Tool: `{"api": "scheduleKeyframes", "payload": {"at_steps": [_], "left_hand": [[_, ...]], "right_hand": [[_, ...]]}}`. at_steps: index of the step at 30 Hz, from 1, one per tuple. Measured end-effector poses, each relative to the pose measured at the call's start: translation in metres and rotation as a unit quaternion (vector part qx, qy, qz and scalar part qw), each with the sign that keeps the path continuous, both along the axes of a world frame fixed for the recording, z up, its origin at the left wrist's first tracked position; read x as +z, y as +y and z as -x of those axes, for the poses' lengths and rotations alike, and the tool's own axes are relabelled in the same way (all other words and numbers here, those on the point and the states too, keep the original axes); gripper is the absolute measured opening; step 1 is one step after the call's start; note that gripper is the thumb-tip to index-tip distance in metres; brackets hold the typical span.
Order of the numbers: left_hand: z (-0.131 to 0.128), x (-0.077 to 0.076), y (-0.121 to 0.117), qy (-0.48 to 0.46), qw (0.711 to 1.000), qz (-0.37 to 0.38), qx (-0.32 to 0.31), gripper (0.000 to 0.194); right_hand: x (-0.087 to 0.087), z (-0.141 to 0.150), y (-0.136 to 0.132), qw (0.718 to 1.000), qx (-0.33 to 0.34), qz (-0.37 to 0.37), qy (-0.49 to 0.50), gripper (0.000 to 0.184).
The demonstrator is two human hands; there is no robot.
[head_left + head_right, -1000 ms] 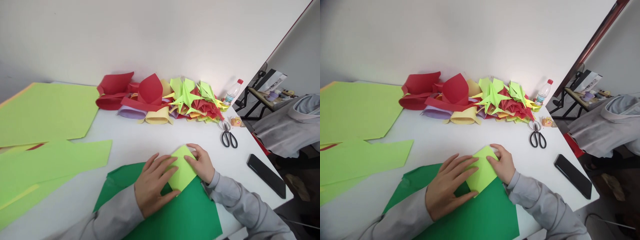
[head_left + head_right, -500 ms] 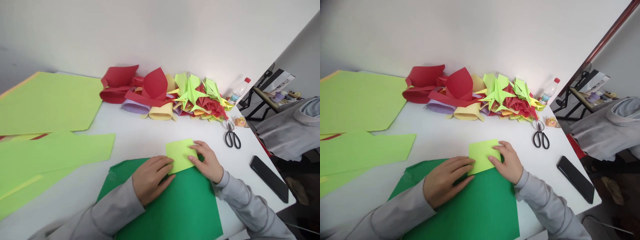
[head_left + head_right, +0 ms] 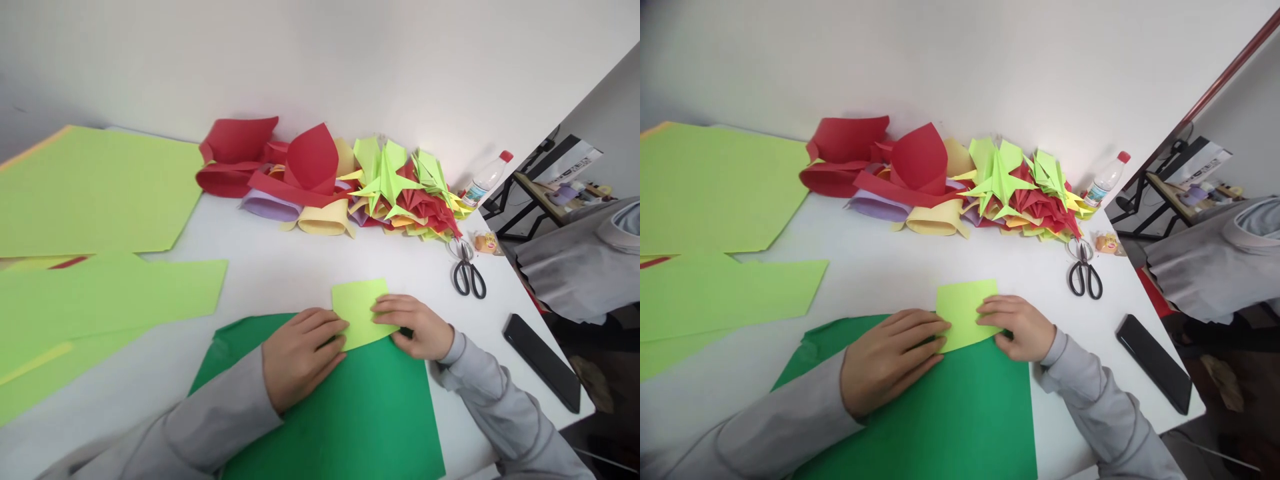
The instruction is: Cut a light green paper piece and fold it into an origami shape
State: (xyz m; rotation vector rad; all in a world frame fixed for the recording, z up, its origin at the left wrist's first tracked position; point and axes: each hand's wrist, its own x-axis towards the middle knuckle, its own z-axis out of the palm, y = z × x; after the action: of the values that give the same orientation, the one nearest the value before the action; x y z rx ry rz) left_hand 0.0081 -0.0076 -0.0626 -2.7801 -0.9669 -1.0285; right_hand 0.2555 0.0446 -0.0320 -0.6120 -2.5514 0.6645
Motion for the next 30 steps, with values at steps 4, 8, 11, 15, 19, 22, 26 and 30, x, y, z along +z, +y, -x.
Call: {"api": "scheduleKeyframes", "payload": {"at_steps": [4,8,11,15,19,22,26,30], "left_hand": [[0.005,-0.003,0.002,-0.01,0.999,0.026,-0.045,0.022],[0.01,0.0,0.003,-0.015,0.994,0.073,-0.08,0.025],[0.009,0.004,-0.001,-0.007,0.993,0.085,-0.083,0.026],[0.004,0.006,-0.009,0.023,0.994,0.08,-0.072,0.026],[0.001,0.009,-0.013,0.022,0.993,0.086,-0.072,0.025],[0.0,0.012,-0.013,0.017,0.993,0.09,-0.073,0.023],[0.0,0.017,-0.012,0.011,0.992,0.099,-0.075,0.023],[-0.001,0.019,-0.013,0.0,0.992,0.101,-0.08,0.023]], "right_hand": [[-0.003,0.001,0.003,1.0,-0.01,0.017,0.011,0.016],[-0.002,0.009,0.002,0.993,-0.08,0.066,0.056,0.013],[-0.003,0.015,-0.001,0.981,-0.158,0.081,0.078,0.017],[-0.008,0.018,-0.003,0.954,-0.252,0.134,0.088,0.021],[-0.013,0.019,-0.006,0.949,-0.296,0.079,0.077,0.015],[-0.014,0.021,-0.007,0.947,-0.316,0.02,0.047,0.016],[-0.015,0.025,-0.008,0.947,-0.319,-0.017,0.004,0.02],[-0.014,0.027,-0.008,0.945,-0.323,-0.044,-0.031,0.023]]}}
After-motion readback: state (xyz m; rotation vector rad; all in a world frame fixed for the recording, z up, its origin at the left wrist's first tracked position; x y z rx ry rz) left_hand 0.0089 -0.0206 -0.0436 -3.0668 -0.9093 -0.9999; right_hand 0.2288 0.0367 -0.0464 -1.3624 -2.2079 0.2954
